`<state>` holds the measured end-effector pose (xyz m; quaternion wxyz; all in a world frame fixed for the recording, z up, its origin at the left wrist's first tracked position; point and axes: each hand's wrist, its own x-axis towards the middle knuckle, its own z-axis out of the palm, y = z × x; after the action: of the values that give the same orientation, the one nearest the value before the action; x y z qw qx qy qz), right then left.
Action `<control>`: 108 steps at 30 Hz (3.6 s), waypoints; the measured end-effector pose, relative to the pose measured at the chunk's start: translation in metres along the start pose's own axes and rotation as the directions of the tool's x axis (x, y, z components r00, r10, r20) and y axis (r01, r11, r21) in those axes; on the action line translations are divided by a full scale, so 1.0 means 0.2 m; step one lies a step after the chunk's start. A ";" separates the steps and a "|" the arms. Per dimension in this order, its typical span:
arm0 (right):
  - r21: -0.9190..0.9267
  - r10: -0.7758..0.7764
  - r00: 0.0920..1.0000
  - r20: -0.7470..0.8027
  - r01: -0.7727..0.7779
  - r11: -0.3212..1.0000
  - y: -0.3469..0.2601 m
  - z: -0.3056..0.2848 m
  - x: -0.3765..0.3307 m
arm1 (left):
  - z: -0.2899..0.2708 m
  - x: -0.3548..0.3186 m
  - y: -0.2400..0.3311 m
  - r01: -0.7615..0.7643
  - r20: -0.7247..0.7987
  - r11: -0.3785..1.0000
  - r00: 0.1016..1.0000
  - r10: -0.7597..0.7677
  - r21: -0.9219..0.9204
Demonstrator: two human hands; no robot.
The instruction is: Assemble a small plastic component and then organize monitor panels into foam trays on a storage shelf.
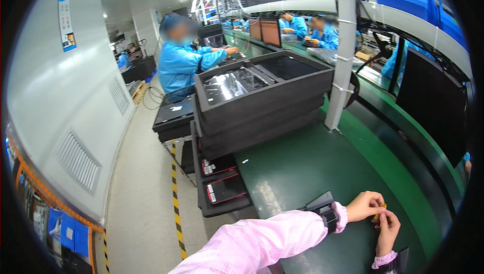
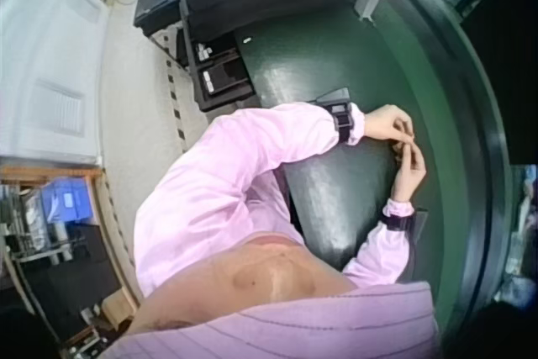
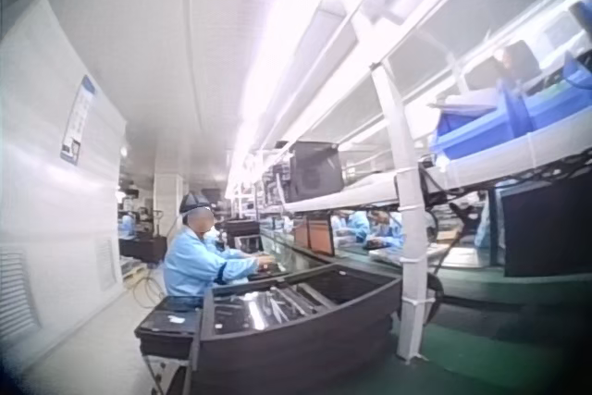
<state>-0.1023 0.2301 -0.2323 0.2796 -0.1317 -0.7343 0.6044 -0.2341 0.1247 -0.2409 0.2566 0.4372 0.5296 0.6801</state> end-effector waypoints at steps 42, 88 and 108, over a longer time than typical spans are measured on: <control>0.010 -0.143 0.985 0.093 0.143 0.990 0.03 0.04 0.02 | -0.10 -0.03 0.09 0.096 0.098 0.994 0.991 -0.091 -0.054; -0.018 0.018 0.999 0.042 -0.017 1.000 -0.01 0.05 0.02 | -0.09 -0.01 -0.01 -0.045 0.057 0.999 0.997 0.043 0.030; -0.120 -0.015 0.978 0.209 0.041 0.992 0.04 0.03 0.01 | -0.09 -0.01 -0.03 -0.008 0.090 0.988 0.996 -0.006 0.157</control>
<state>-0.1091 0.2280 -0.2393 0.2012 -0.0744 -0.7972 0.5643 -0.2496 0.1151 -0.2489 0.2446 0.4866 0.5693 0.6158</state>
